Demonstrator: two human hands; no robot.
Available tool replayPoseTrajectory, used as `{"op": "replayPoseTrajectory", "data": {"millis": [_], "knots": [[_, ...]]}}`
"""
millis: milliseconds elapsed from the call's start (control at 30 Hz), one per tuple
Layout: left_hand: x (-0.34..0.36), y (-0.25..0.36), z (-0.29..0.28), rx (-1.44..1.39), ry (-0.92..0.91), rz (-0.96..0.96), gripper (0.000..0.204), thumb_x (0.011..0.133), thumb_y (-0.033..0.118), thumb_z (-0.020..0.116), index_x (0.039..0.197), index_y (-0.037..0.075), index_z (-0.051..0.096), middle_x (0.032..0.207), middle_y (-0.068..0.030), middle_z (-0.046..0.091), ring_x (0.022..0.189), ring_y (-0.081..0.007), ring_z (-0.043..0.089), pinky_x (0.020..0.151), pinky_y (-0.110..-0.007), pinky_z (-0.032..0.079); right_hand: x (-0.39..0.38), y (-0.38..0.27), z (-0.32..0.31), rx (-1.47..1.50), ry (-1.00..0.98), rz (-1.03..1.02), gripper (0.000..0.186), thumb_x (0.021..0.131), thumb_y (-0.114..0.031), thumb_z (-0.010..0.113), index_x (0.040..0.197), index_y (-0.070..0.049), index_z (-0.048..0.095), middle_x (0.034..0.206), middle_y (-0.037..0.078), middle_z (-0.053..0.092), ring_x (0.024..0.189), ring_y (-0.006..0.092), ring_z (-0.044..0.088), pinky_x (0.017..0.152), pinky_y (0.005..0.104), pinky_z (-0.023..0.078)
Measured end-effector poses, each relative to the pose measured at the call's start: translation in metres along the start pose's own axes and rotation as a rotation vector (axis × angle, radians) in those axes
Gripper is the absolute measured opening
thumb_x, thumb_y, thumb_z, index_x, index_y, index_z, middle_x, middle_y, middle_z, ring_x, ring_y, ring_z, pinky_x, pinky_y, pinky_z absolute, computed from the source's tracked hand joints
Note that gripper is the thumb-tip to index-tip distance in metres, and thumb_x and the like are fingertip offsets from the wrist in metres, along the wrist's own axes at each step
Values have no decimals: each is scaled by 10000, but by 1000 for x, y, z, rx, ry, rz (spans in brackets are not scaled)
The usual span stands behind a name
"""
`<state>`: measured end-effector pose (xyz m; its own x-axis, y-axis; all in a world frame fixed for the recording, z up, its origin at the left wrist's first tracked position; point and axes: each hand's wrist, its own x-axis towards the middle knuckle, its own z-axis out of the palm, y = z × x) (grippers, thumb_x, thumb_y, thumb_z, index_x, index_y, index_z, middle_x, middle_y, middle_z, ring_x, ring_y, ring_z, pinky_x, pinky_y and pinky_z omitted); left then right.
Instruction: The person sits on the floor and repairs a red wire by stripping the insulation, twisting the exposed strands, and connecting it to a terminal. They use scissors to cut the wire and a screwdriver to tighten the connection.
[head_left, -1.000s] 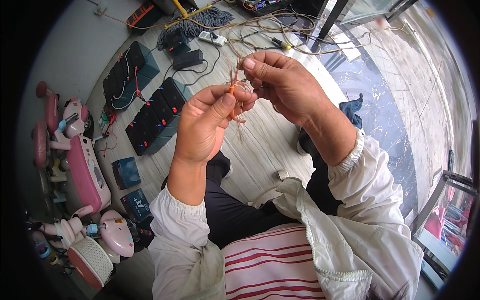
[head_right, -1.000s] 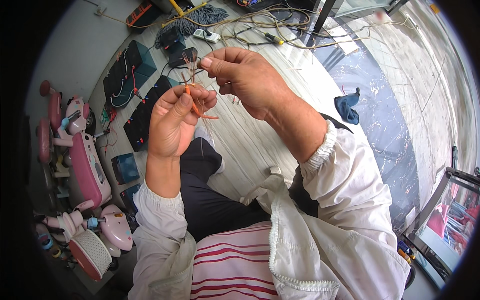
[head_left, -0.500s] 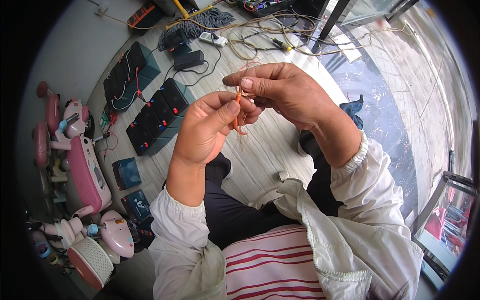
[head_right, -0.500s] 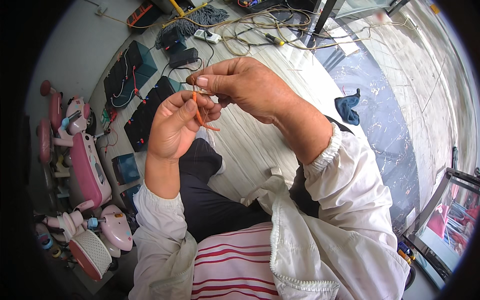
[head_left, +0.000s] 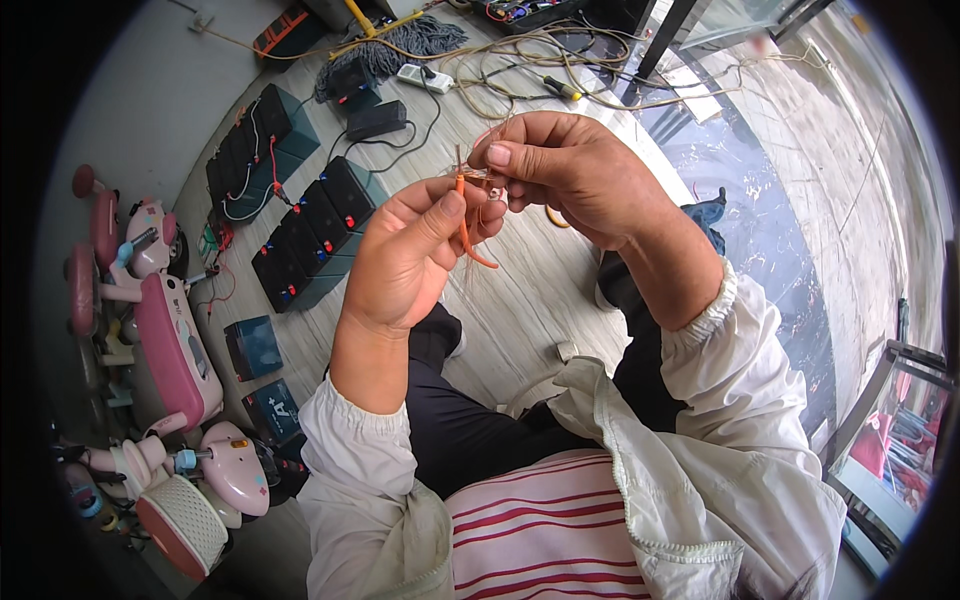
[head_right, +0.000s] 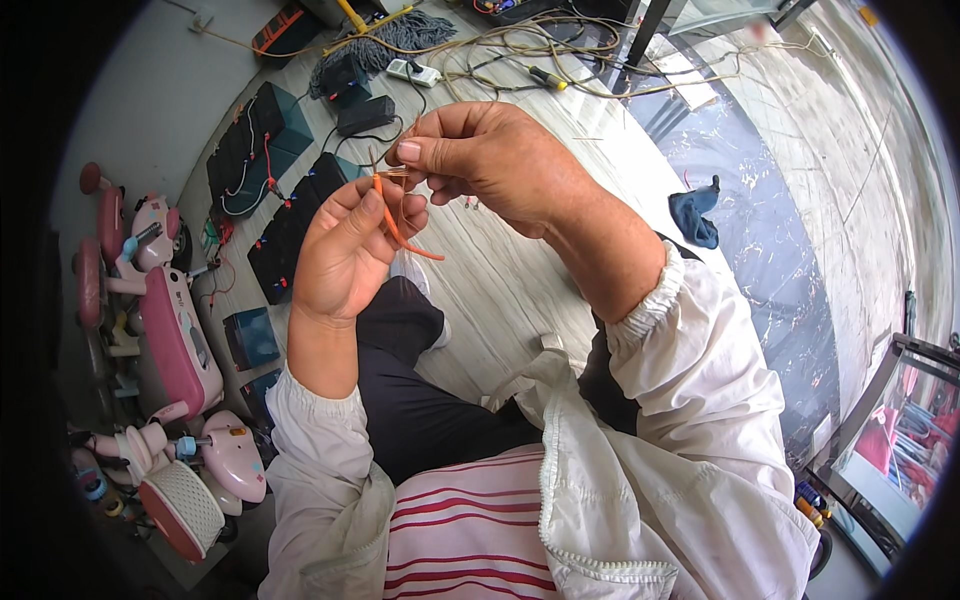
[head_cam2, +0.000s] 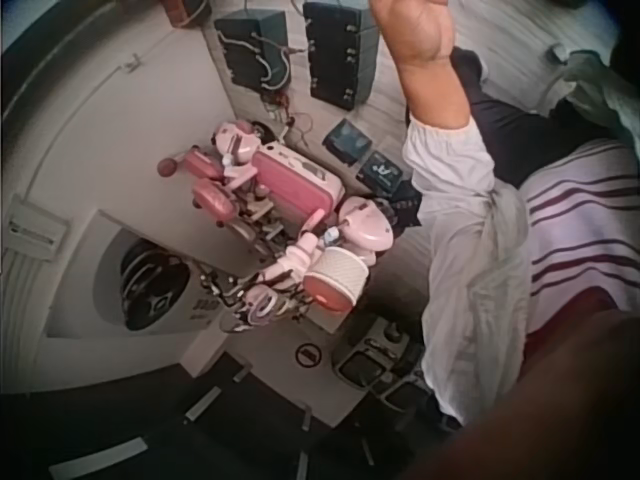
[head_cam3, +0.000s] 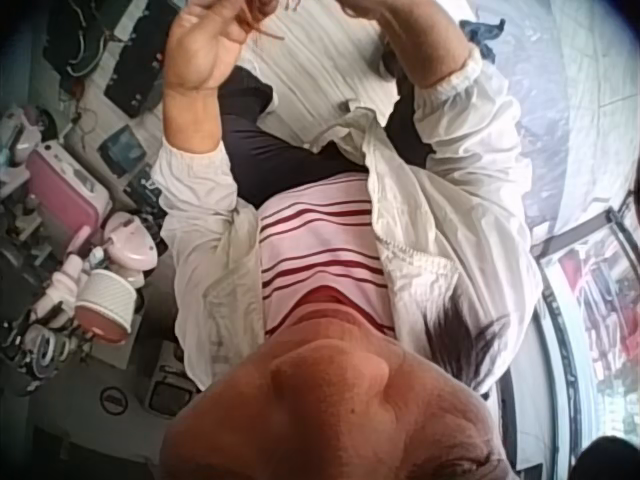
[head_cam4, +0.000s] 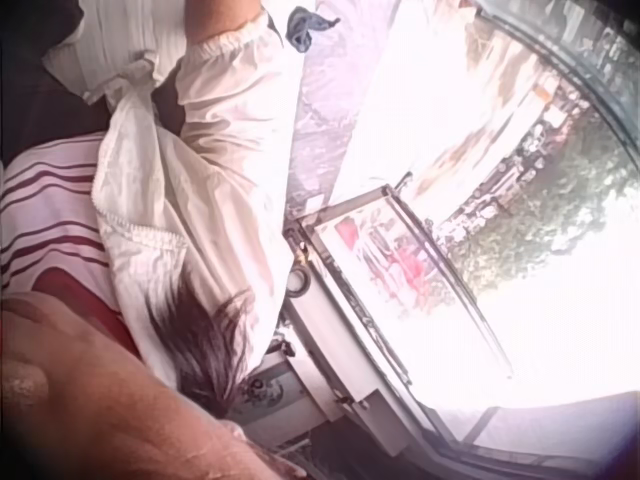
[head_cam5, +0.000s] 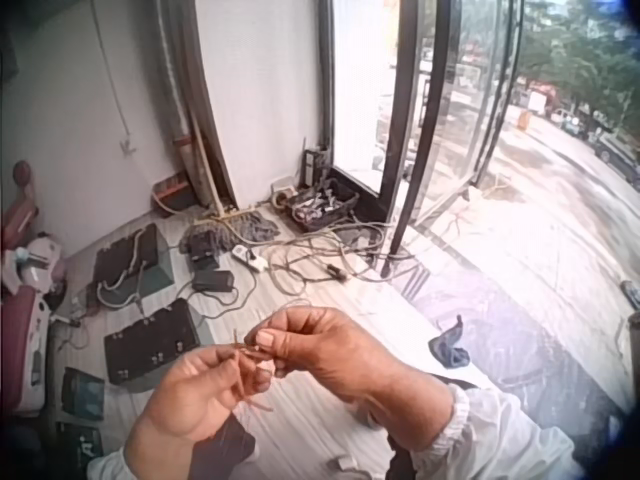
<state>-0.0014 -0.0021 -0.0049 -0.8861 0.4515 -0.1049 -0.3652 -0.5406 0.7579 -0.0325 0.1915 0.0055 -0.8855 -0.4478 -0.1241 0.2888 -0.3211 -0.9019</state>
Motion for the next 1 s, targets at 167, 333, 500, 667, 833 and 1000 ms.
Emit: {"op": "replayPoseTrajectory", "data": {"millis": [167, 333, 500, 667, 833, 1000], "knots": [[0, 1, -1, -10, -1, -28, 215, 924, 122, 552, 1078, -19, 602, 1024, -109, 643, 922, -204, 629, 881, -333, 487, -1, -1, 0, -16, 14, 7, 210, 875, -183, 638, 958, 10, 635, 850, 45, 641, 714, 83, 572, 648, 205, 470], [-2, 2, -3, 51, -47, -79, 210, 919, 129, 563, 1070, -8, 612, 1003, -97, 654, 901, -205, 633, 803, -307, 494, -4, -8, 3, -132, 30, 26, 223, 852, -212, 665, 924, -1, 664, 789, 22, 641, 660, 48, 528, 553, 182, 382], [-2, 1, -2, 108, -66, -109, 208, 911, 137, 577, 1061, 1, 623, 982, -89, 664, 871, -200, 640, 756, -301, 496, 0, 1, 4, -39, 43, 40, 189, 824, -174, 698, 907, -6, 688, 772, 48, 662, 707, 105, 583, 640, 229, 446], [0, -2, 1, 150, -14, -52, 199, 911, 137, 576, 1033, -8, 635, 975, -94, 665, 856, -183, 638, 746, -287, 490, -2, -3, 8, -142, 113, 21, 212, 822, -189, 703, 922, -3, 689, 794, 58, 663, 734, 109, 587, 678, 248, 462], [-1, -1, -1, 144, 24, -29, 210, 915, 143, 572, 1029, -22, 634, 960, -94, 664, 867, -169, 632, 780, -280, 486, -3, -4, 7, -291, 195, 47, 212, 832, -191, 691, 924, 0, 683, 790, 53, 651, 731, 110, 572, 675, 259, 466], [1, 3, -1, 219, 186, 0, 205, 915, 142, 566, 1008, -33, 619, 918, -106, 644, 867, -197, 628, 865, -342, 482, -7, -2, 2, -469, 275, -257, 225, 861, -188, 653, 953, 17, 657, 796, 51, 648, 721, 99, 562, 656, 235, 462]]}}
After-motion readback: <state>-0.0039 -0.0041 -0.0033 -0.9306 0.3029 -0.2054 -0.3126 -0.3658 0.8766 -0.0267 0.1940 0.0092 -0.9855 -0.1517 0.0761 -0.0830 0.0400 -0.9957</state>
